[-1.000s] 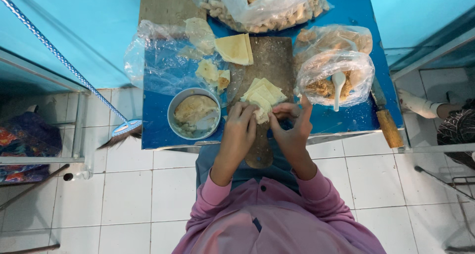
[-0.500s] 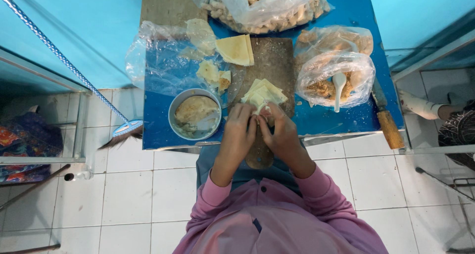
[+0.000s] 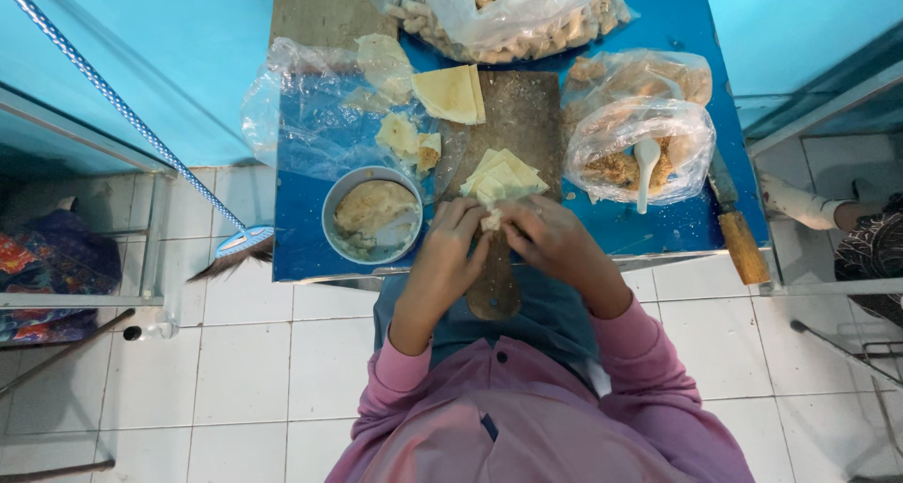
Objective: The person sits at a blue table and assembles small stuffed snacks. They pinch filling from a bowl, place it onto thin wrapper sheets, fold the wrappers over the filling by hand, and place the finished folded pieces into a large plastic bag of rolled snacks. A spoon is used to scoop filling from a bag.
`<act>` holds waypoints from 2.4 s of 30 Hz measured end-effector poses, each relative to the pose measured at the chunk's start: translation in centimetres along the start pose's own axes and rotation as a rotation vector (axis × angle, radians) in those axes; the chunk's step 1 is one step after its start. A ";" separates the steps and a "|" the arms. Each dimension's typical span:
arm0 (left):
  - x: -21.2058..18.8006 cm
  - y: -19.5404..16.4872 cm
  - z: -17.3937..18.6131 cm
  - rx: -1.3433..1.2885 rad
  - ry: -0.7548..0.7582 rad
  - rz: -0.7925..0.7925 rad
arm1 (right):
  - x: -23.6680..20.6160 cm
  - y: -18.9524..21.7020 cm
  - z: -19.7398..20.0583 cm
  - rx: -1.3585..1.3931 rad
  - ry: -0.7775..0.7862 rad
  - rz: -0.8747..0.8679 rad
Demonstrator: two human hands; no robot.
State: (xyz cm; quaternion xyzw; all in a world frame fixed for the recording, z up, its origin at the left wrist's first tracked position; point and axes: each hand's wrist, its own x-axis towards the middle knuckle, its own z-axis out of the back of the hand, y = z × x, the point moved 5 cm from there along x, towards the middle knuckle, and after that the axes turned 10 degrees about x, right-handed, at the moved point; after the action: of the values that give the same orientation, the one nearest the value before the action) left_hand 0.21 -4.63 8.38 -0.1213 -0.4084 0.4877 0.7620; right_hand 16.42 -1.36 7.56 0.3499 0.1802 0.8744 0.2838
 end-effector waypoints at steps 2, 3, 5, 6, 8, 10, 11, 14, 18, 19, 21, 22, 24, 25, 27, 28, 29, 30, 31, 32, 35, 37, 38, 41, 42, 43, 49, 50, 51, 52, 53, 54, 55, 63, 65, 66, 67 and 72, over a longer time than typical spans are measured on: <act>0.1 0.0 0.1 0.010 0.001 -0.005 | 0.2 -1.0 0.0 0.116 -0.073 -0.072; 0.1 0.0 0.1 0.015 0.001 -0.008 | 0.2 -1.5 0.1 0.175 -0.110 -0.108; 0.2 0.1 -0.3 0.037 -0.022 0.009 | 0.1 -2.0 0.2 0.225 -0.127 -0.187; 0.2 0.3 -0.4 0.049 -0.034 0.018 | 0.1 -2.2 0.1 0.251 -0.134 -0.227; 0.2 0.6 -0.8 0.023 -0.054 0.027 | 0.0 -1.7 0.5 0.193 -0.099 -0.118; 0.1 1.0 -1.0 -0.003 -0.079 0.036 | 0.1 -1.4 0.6 0.177 -0.075 -0.065; 0.1 1.1 -1.2 -0.014 -0.093 0.041 | 0.2 -1.5 0.6 0.191 -0.068 -0.068; 0.1 1.6 -1.5 -0.023 -0.103 0.066 | 0.8 -2.1 0.3 0.220 -0.077 -0.096; 0.4 1.9 -1.5 -0.010 -0.146 0.080 | 1.8 -3.4 0.0 0.332 -0.073 -0.236; 0.6 1.9 -1.7 -0.010 -0.133 0.100 | 1.9 -3.5 0.0 0.344 -0.071 -0.257; 0.8 2.1 -1.9 -0.011 -0.106 0.139 | 2.1 -3.6 -0.1 0.370 -0.066 -0.299; 0.9 2.1 -1.9 0.010 -0.106 0.135 | 2.3 -3.0 0.0 0.310 -0.092 -0.217; 0.9 1.9 -1.8 0.051 -0.103 0.128 | 2.2 -2.0 0.5 0.190 -0.142 -0.054; 0.9 1.7 -1.7 0.055 -0.107 0.110 | 2.2 -1.9 0.4 0.185 -0.122 -0.061; 0.8 1.4 -1.4 0.067 -0.116 0.072 | 2.2 -1.8 0.3 0.175 -0.084 -0.072; 0.8 1.3 -1.3 0.080 -0.098 0.050 | 2.0 -1.6 0.4 0.166 -0.069 -0.070; 0.7 1.2 -1.1 0.094 -0.079 0.027 | 1.9 -1.4 0.5 0.157 -0.056 -0.068; 0.6 1.1 -0.9 0.107 -0.061 0.003 | 1.8 -1.2 0.6 0.147 -0.043 -0.065; 0.7 1.0 -0.8 0.101 -0.055 -0.006 | 1.8 -1.0 0.9 0.122 -0.030 -0.032; 0.7 0.9 -0.7 0.095 -0.048 -0.014 | 1.8 -0.7 1.1 0.097 -0.017 -0.001; 0.8 0.7 -0.6 0.108 -0.016 -0.009 | 2.2 -0.1 1.2 0.062 -0.004 0.049; 0.9 0.6 -0.6 0.122 -0.009 -0.013 | 2.6 -0.2 1.3 0.091 -0.002 0.042; 1.0 0.6 -0.5 0.126 -0.013 -0.021 | 2.8 -0.2 1.3 0.126 0.003 0.021; 1.2 0.7 -0.6 0.136 -0.026 -0.033 | 3.2 -0.5 1.2 0.170 0.012 -0.021; 1.3 0.8 -0.6 0.138 -0.029 -0.036 | 3.3 -0.6 1.1 0.174 0.015 -0.034; 1.4 0.9 -0.8 0.132 -0.024 -0.029 | 3.3 -0.7 1.2 0.171 0.014 -0.040; 2.1 1.9 -0.9 0.088 -0.006 0.009 | 3.8 -1.6 1.0 0.237 0.016 -0.136; 2.1 2.0 -0.8 0.087 0.000 0.020 | 4.0 -1.7 1.0 0.238 0.014 -0.139; 2.2 1.9 -0.9 0.086 0.007 0.030 | 4.1 -1.8 1.0 0.238 0.012 -0.142; 2.2 1.9 -1.0 0.103 -0.001 0.045 | 4.2 -1.9 1.1 0.217 0.007 -0.140; 2.3 1.8 -1.1 0.119 -0.008 0.061 | 4.3 -2.0 1.1 0.196 0.002 -0.137; 2.3 1.7 -1.2 0.136 -0.015 0.076 | 4.3 -2.0 1.0 0.175 -0.003 -0.135; 2.3 1.5 -1.4 0.131 -0.036 0.091 | 4.3 -2.1 1.1 0.166 -0.024 -0.132; 2.7 2.4 -2.3 0.110 -0.059 0.141 | 3.3 -0.9 1.2 -0.008 -0.112 0.039; 2.7 2.7 -2.2 0.092 -0.051 0.144 | 3.2 -0.6 1.1 -0.092 -0.085 0.078; 2.6 2.8 -2.1 0.083 -0.048 0.147 | 3.2 -0.4 0.9 -0.133 -0.071 0.098; 2.5 2.7 -2.1 0.087 -0.048 0.143 | 3.1 -0.3 1.0 -0.124 -0.062 0.104; 2.3 2.1 -1.6 0.115 -0.044 0.121 | 3.5 -0.6 0.9 -0.124 -0.030 0.101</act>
State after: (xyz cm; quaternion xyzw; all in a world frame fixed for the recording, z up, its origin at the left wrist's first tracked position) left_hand 0.47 -1.32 7.28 -0.0912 -0.3883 0.5581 0.7276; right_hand 15.20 1.34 9.61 0.3531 0.1036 0.8918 0.2633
